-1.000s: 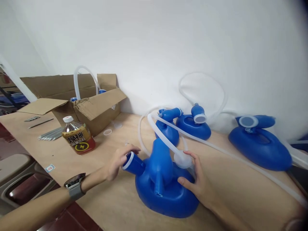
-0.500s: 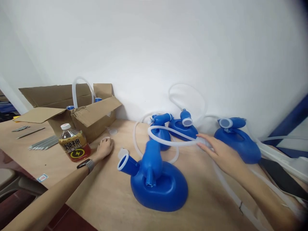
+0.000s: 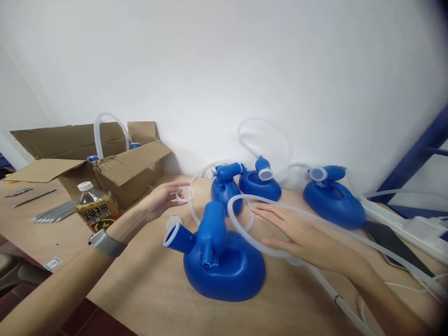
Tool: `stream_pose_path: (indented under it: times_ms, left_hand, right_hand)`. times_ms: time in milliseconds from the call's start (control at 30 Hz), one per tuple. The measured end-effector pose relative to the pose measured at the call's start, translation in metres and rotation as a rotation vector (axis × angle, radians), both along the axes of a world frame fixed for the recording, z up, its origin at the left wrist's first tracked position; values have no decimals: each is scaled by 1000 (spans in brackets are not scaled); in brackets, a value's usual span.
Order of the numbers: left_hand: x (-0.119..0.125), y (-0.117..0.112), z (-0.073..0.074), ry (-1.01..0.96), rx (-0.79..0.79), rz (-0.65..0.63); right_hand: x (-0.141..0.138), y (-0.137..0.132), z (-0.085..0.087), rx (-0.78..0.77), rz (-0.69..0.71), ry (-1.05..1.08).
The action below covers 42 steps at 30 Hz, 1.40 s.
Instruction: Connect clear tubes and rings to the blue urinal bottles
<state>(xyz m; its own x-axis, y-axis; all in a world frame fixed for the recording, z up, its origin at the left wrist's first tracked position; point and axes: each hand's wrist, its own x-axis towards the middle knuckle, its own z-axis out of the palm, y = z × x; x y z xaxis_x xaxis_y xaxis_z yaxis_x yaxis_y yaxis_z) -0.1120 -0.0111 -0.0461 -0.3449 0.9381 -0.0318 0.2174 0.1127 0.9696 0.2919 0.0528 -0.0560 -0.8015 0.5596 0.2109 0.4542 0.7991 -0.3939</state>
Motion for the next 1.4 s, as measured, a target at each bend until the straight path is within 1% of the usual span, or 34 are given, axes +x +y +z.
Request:
stream_pose_path:
  times_ms: [33, 67, 133, 200, 267, 367, 467, 567, 667, 767, 833, 967, 1033, 1100, 1167, 1233, 1267, 1333, 1400]
  left_hand:
    - [14, -1, 8, -131, 7, -39]
    - [29, -2, 14, -221, 3, -58]
    - [53, -1, 18, -324, 1, -87]
    - [69, 2, 13, -321, -2, -111]
    - [76, 6, 6, -224, -23, -155]
    - [77, 9, 1, -64, -95, -250]
    - [78, 7, 4, -24, -163, -284]
    - [84, 1, 11, 9, -207, -303]
    - [88, -4, 16, 85, -202, -307]
    - [88, -5, 16, 113, -198, -296]
    - [86, -4, 14, 104, -212, -298]
    - [84, -2, 12, 122, -201, -256]
    - [86, -3, 14, 143, -165, -299]
    - [88, -4, 15, 153, -120, -380]
    - [88, -4, 15, 136, -97, -428]
    - [84, 0, 13, 92, -130, -407]
    - [79, 3, 12, 65, -153, -372]
    - [65, 12, 12, 18, -150, -257]
    - [51, 20, 15, -17, -58, -108]
  right_hand:
    - [-10, -11, 5, -33, 39, 35]
    - [-19, -21, 7, -57, 67, 67]
    - [-37, -41, 4, -85, 126, 117]
    - [-53, -57, -8, -128, 170, 138]
    - [-66, -69, -22, -198, 180, 143]
    - [-79, -80, -40, -260, 130, 216]
    - [-84, -83, -47, -264, 97, 320]
    - [-86, -81, -48, -284, 45, 401]
    - [-89, -74, -49, -340, -34, 447]
    - [-92, -68, -50, -351, -21, 441]
    - [-92, -66, -49, -324, 1, 414]
    - [-90, -66, -48, -281, -5, 366]
    - [-89, -67, -48, -271, 10, 334]
    - [-90, -68, -48, -265, 21, 316]
    - [-92, -68, -50, -267, 4, 341]
    - [-94, -69, -53, -275, -22, 392]
    - [-95, -69, -54, -275, -34, 413]
    - [-96, -70, -56, -264, -53, 430]
    - [-96, -71, -56, -253, -66, 415]
